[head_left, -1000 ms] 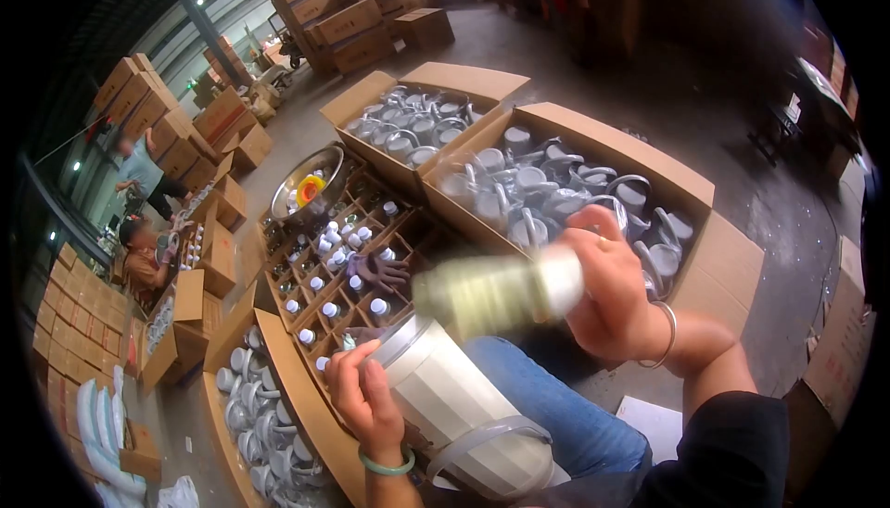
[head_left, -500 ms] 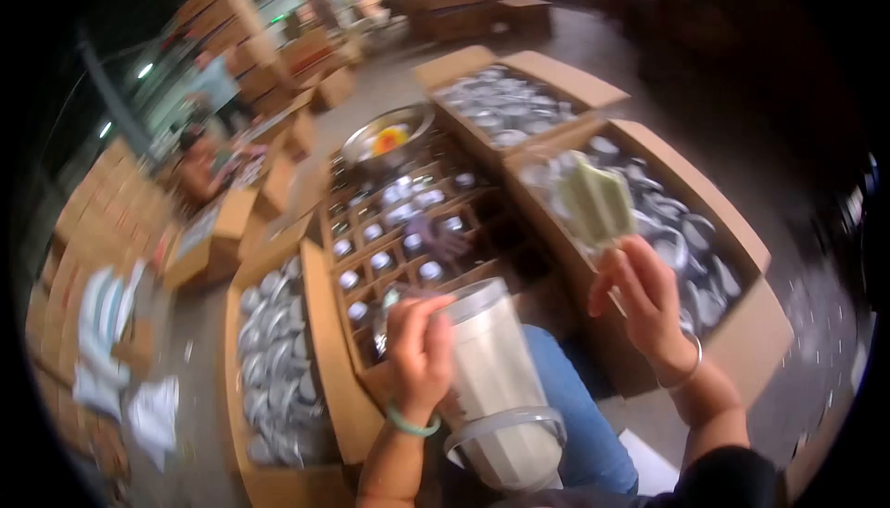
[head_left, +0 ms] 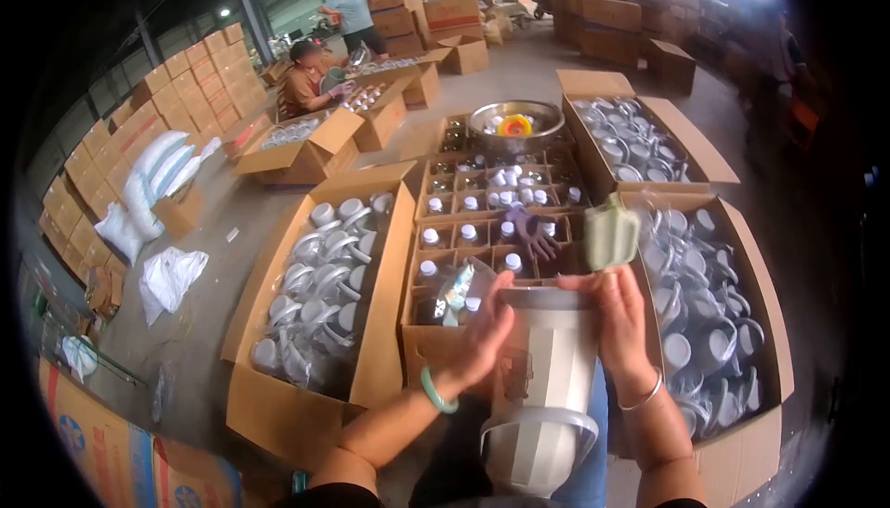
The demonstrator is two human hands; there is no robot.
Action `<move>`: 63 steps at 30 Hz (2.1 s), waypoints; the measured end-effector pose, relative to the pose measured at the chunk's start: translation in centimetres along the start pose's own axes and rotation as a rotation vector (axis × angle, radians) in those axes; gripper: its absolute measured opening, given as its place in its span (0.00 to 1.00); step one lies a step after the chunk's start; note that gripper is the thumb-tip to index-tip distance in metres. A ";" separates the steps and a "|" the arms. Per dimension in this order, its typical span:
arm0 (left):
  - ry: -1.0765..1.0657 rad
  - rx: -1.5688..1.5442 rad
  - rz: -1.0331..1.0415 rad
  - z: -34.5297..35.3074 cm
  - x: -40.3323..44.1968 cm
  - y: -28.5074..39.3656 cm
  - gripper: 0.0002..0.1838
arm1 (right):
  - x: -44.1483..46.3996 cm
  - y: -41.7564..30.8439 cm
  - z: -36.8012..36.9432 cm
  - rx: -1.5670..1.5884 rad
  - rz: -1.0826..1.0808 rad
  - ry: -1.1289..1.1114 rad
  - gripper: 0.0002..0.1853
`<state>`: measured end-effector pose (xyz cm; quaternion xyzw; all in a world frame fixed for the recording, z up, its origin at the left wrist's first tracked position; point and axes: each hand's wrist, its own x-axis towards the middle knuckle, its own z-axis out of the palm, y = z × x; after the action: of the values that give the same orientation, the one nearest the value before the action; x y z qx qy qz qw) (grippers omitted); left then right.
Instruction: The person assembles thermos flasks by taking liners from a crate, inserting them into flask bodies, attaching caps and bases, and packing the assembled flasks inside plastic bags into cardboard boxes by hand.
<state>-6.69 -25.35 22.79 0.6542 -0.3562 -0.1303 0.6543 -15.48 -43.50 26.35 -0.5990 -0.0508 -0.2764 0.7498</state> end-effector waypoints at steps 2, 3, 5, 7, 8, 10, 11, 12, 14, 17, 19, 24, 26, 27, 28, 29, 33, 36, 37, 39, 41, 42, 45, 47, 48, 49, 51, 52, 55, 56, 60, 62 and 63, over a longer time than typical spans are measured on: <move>-0.093 0.366 0.316 -0.3 -1.1 4.5 0.37 | 0.6 1.1 -2.0 0.164 0.160 0.026 0.12; -0.141 0.491 0.418 0.0 -1.4 6.1 0.37 | 0.7 2.6 -2.8 0.292 0.180 0.037 0.11; -0.184 0.504 0.559 0.4 -1.3 7.8 0.34 | 1.0 3.0 -3.2 0.339 0.252 0.131 0.10; -0.070 0.253 0.429 -0.6 0.3 5.9 0.33 | 1.1 1.8 -4.0 0.277 0.157 0.052 0.10; 0.044 0.003 0.293 -1.2 1.3 4.2 0.32 | 1.2 1.2 -3.6 0.175 0.040 0.151 0.11; -0.071 -0.019 0.017 -1.1 2.6 1.3 0.32 | 0.6 -1.9 -1.6 0.058 -0.048 0.132 0.11; -0.016 0.147 0.148 0.5 1.3 1.0 0.34 | 0.5 -1.2 -2.1 0.039 0.015 0.078 0.11; 0.035 0.316 0.282 1.8 0.3 3.2 0.37 | 0.7 0.1 -2.8 0.024 0.073 0.028 0.10; -0.229 0.534 0.563 1.0 -0.9 7.0 0.46 | 1.7 1.9 -4.3 0.214 0.281 0.081 0.10; -0.080 0.053 0.382 0.2 0.9 4.7 0.41 | 2.1 3.5 -6.7 0.134 0.056 0.081 0.11; -0.040 0.022 0.220 -0.1 2.1 3.3 0.37 | 1.7 1.2 -3.9 0.193 0.089 0.069 0.12; -0.318 -0.021 0.476 1.2 -1.3 6.3 0.42 | 2.2 5.8 -7.4 0.316 0.322 0.076 0.10; -0.034 -0.050 0.323 0.6 0.7 4.4 0.42 | 2.3 3.7 -6.7 0.205 0.168 0.027 0.11; -0.039 0.005 0.205 0.1 2.0 2.4 0.42 | 2.0 2.2 -5.5 0.251 0.151 0.007 0.12; -0.049 0.065 0.098 0.0 3.4 2.1 0.42 | 2.0 1.4 -4.7 0.296 0.123 -0.014 0.12; -0.174 0.138 0.253 1.0 2.1 2.6 0.44 | 2.2 2.0 -4.8 0.297 0.209 -0.008 0.12; -0.295 0.284 0.786 0.4 1.8 1.9 0.46 | 2.9 5.8 -7.1 0.325 0.340 -0.002 0.12; -0.288 0.186 0.275 0.0 4.0 3.6 0.40 | 3.2 3.4 -5.3 0.359 0.275 -0.037 0.11; -0.290 0.241 0.355 -0.5 5.4 2.7 0.35 | 3.7 3.1 -4.8 0.377 0.312 -0.055 0.11; -0.228 0.194 0.263 -0.8 6.9 2.7 0.35 | 5.0 2.1 -3.4 0.384 0.373 -0.018 0.11; -0.117 -0.079 0.067 -1.6 9.8 2.3 0.36 | 6.8 1.9 -3.5 0.206 0.366 0.042 0.10; -0.006 -0.230 0.024 -2.1 11.6 0.9 0.35 | 7.7 1.7 -3.7 0.217 0.329 0.047 0.11; 0.246 -0.268 -0.327 -7.2 15.2 -4.8 0.34 | 9.3 1.4 -5.7 0.006 0.217 0.123 0.14; 0.417 -0.170 -0.463 -12.7 15.4 -13.9 0.34 | 8.7 2.1 -7.5 -0.048 0.200 0.172 0.15; 0.506 -0.081 -0.488 -15.8 15.4 -19.6 0.35 | 8.0 3.0 -8.6 -0.053 0.205 0.165 0.15; 0.559 -0.053 -0.547 -18.0 14.4 -23.4 0.34 | 6.7 4.0 -9.5 -0.075 0.260 0.192 0.15; 0.616 -0.027 -0.605 -18.9 13.6 -25.9 0.34 | 4.9 4.9 -10.3 -0.111 0.345 0.219 0.14; 0.586 0.498 -0.655 -18.5 13.2 -25.8 0.32 | 4.0 5.5 -10.7 -0.111 0.358 0.216 0.14; 0.612 1.264 -0.078 -14.0 14.0 -25.0 0.27 | 2.7 7.6 -11.8 -0.124 0.379 0.267 0.13; 0.481 1.107 0.099 -12.3 15.1 -24.2 0.25 | 2.4 8.3 -11.7 -0.123 0.390 0.264 0.13; 0.104 0.931 0.108 -6.2 20.6 -28.6 0.20 | 2.3 10.2 -11.5 -0.095 0.395 0.279 0.14; -0.043 1.020 -0.074 -3.7 22.8 -30.6 0.29 | 2.1 11.1 -11.8 -0.096 0.413 0.287 0.14; -0.170 1.057 -0.228 -2.5 23.6 -30.9 0.31 | 2.0 11.6 -12.1 -0.033 0.393 0.272 0.13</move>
<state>20.89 -41.86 0.71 0.9156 -0.3516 -0.0559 0.1870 -11.38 -53.89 13.72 -0.5667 0.1726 -0.2043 0.7793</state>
